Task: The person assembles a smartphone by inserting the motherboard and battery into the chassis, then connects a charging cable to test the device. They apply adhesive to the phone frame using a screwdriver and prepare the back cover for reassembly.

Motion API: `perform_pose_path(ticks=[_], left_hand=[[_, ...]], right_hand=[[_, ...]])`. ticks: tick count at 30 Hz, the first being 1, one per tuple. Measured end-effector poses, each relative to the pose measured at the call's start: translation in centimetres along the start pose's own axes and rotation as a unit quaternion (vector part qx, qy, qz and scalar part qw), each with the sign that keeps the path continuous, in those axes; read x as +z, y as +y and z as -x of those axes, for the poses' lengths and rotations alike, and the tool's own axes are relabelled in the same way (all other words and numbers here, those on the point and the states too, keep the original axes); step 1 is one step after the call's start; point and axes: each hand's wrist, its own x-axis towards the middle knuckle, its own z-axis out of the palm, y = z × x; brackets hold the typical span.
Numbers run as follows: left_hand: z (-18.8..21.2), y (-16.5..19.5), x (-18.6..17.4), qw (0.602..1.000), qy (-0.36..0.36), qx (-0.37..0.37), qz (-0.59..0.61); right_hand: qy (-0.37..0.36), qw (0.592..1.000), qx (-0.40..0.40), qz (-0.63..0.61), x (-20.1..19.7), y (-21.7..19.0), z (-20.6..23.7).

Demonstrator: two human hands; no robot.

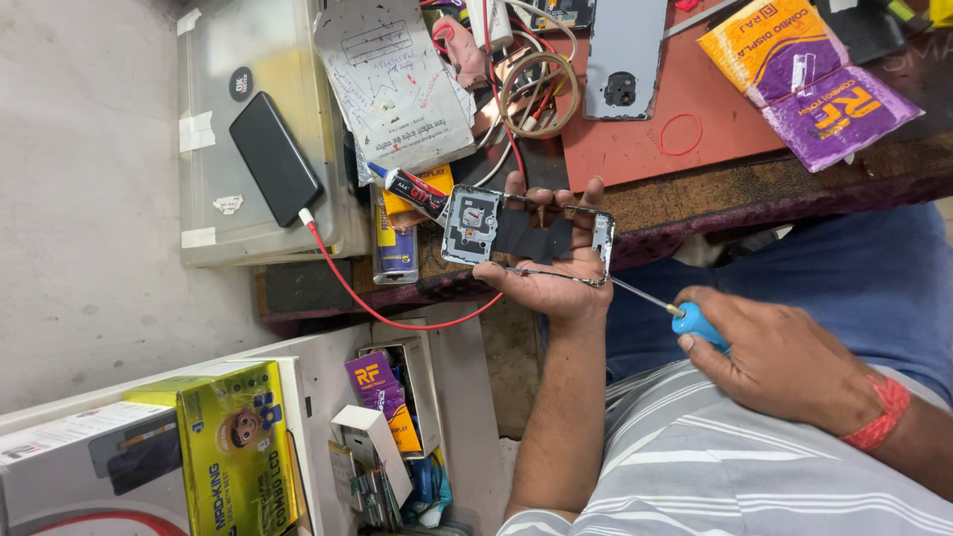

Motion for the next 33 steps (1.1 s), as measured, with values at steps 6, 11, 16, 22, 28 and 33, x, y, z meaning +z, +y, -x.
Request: perform_pose_path(ticks=[6,11,16,22,28,33], left_hand=[[0.0,-0.3,0.1,0.999,0.032,0.033,-0.005],[0.0,-0.3,0.2,0.997,0.059,0.039,-0.021],[-0.4,0.1,-0.1,0.998,0.053,-0.020,0.016],[-0.6,0.7,-0.3,0.993,0.018,-0.119,0.001],[-0.5,0.4,-0.3,0.995,0.008,-0.095,-0.010],[-0.3,0.3,-0.6,0.997,0.003,-0.080,-0.006]], right_hand=[[-0.020,1.000,0.016,-0.005,0.2,0.2,-0.2],[0.006,1.000,-0.008,-0.023,0.3,0.3,-0.3],[-0.011,1.000,0.009,-0.017,0.4,0.2,-0.4],[-0.140,0.986,0.059,-0.072,0.2,0.9,-0.8],[-0.088,0.991,-0.030,-0.100,0.3,1.5,-0.9],[-0.081,0.990,-0.052,-0.107,0.3,1.8,-0.6]])
